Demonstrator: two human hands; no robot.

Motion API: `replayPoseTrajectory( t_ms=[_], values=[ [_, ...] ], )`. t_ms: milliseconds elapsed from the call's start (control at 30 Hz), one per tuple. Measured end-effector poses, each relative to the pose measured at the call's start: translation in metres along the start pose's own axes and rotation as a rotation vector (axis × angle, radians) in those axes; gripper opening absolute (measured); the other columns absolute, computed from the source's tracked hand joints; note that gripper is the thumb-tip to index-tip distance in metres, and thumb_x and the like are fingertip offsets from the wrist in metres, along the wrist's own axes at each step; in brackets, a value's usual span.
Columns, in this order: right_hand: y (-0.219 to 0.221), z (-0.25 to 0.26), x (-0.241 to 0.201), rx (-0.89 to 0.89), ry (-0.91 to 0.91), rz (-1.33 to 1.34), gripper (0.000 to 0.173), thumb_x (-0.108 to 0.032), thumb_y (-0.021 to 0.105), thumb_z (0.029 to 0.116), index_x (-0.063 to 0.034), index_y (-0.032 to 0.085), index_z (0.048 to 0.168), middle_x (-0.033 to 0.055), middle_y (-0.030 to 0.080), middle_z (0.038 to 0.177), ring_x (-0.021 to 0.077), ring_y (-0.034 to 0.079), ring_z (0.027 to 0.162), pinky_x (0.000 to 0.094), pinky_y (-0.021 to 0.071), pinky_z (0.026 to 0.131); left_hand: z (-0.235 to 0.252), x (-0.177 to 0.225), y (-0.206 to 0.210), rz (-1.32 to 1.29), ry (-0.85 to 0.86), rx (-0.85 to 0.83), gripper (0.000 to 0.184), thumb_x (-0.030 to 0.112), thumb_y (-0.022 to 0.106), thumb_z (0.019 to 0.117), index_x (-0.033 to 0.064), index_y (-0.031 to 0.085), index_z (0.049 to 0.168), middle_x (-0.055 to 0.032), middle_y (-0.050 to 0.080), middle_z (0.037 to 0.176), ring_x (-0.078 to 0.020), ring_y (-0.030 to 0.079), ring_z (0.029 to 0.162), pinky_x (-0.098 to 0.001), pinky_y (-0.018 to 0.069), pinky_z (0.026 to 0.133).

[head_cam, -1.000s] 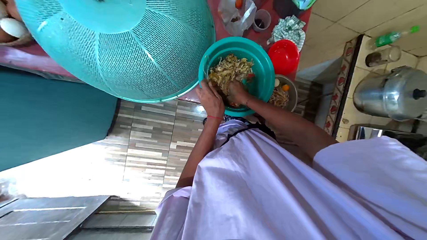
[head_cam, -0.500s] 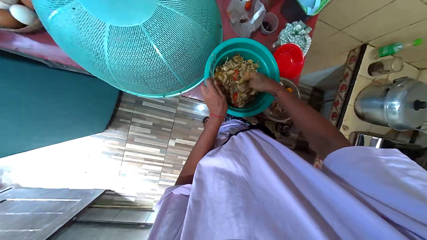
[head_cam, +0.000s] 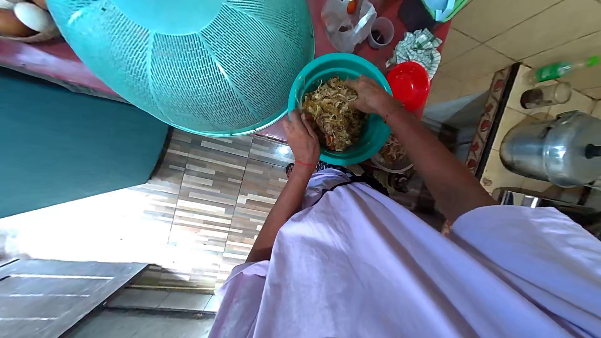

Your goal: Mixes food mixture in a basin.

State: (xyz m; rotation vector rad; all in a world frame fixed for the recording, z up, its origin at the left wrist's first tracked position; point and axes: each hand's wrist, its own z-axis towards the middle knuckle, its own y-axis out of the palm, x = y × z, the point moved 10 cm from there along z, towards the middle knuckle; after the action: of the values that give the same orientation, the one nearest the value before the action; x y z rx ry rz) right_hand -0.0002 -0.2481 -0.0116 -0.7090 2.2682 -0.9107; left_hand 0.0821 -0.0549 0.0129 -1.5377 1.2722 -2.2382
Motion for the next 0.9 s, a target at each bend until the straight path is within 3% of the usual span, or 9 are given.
replayPoseTrajectory(
  t_ms=[67,167,233,300,500,633,733,800,900],
  values=[
    [0.018,0.020,0.012,-0.060,0.059,0.069,0.096,-0.027,0.080,0.0886,-0.0054,0.024,0.163,0.0274,0.043,0.156,0.0459,0.044,0.143,0.0632,0.0364,0.115,0.000,0.000,0.001,-0.002,-0.007,-0.012,0.032,0.013,0.040,0.1087,-0.0091,0.058,0.124,-0.0290,0.065,0.104,-0.0458,0.063,0.101,-0.0515,0.0513,0.089],
    [0.052,0.046,0.027,-0.073,0.061,0.210,0.108,-0.030,0.088,0.0769,-0.0061,0.028,0.162,0.0251,0.038,0.160,0.0456,0.040,0.144,0.0665,0.0340,0.115,0.001,0.000,0.001,0.001,-0.017,0.000,0.032,0.013,0.041,0.1086,-0.0094,0.058,0.124,-0.0296,0.065,0.106,-0.0450,0.063,0.101,-0.0509,0.0513,0.090],
    [0.065,0.050,0.024,-0.083,0.070,0.253,0.097,-0.029,0.089,0.0740,-0.0046,0.042,0.156,0.0243,0.041,0.156,0.0445,0.041,0.142,0.0677,0.0333,0.113,0.000,-0.001,0.001,0.009,-0.022,0.020,0.032,0.013,0.041,0.1087,-0.0094,0.058,0.124,-0.0291,0.065,0.106,-0.0446,0.063,0.102,-0.0504,0.0513,0.091],
    [0.075,0.044,0.020,-0.108,0.114,0.342,0.077,-0.024,0.088,0.0750,0.0003,0.056,0.141,0.0270,0.057,0.139,0.0433,0.054,0.130,0.0665,0.0433,0.105,0.001,-0.001,0.001,0.015,-0.021,0.044,0.031,0.013,0.041,0.1086,-0.0088,0.059,0.123,-0.0281,0.066,0.105,-0.0442,0.063,0.101,-0.0501,0.0511,0.090],
    [0.082,0.019,0.003,-0.121,0.021,0.337,0.051,-0.007,0.083,0.0764,0.0055,0.065,0.123,0.0291,0.065,0.121,0.0445,0.062,0.116,0.0658,0.0488,0.096,0.000,-0.002,0.001,0.019,-0.022,0.016,0.031,0.013,0.041,0.1089,-0.0081,0.058,0.123,-0.0279,0.066,0.104,-0.0441,0.063,0.100,-0.0502,0.0511,0.089],
    [0.061,0.002,-0.008,-0.040,-0.087,0.289,0.044,-0.017,0.087,0.0756,0.0037,0.071,0.111,0.0260,0.070,0.109,0.0429,0.067,0.106,0.0653,0.0505,0.092,0.001,-0.001,0.000,0.020,-0.009,0.022,0.030,0.013,0.041,0.1090,-0.0085,0.058,0.122,-0.0281,0.065,0.104,-0.0441,0.063,0.099,-0.0498,0.0511,0.089],
    [0.056,-0.008,-0.006,-0.039,-0.044,0.200,0.057,-0.042,0.085,0.0824,-0.0026,0.071,0.121,0.0236,0.070,0.117,0.0429,0.064,0.115,0.0670,0.0469,0.099,0.000,-0.001,0.000,0.013,-0.009,0.023,0.030,0.013,0.041,0.1090,-0.0075,0.058,0.121,-0.0270,0.066,0.101,-0.0435,0.063,0.098,-0.0493,0.0509,0.087],
    [0.049,-0.017,-0.012,-0.043,-0.084,0.119,0.065,-0.055,0.073,0.0906,-0.0001,0.068,0.126,0.0242,0.068,0.123,0.0418,0.063,0.120,0.0632,0.0458,0.103,0.000,-0.002,0.001,-0.004,-0.020,0.003,0.032,0.013,0.040,0.1086,-0.0086,0.058,0.123,-0.0280,0.066,0.103,-0.0448,0.063,0.100,-0.0510,0.0513,0.089],
    [0.038,-0.026,-0.022,-0.065,-0.157,0.107,0.052,-0.042,0.060,0.1027,0.0073,0.067,0.119,0.0276,0.065,0.124,0.0420,0.060,0.123,0.0590,0.0438,0.107,0.001,-0.002,0.001,-0.006,-0.022,-0.001,0.032,0.013,0.040,0.1084,-0.0091,0.058,0.122,-0.0285,0.066,0.103,-0.0449,0.064,0.100,-0.0515,0.0511,0.090]
  ],
)
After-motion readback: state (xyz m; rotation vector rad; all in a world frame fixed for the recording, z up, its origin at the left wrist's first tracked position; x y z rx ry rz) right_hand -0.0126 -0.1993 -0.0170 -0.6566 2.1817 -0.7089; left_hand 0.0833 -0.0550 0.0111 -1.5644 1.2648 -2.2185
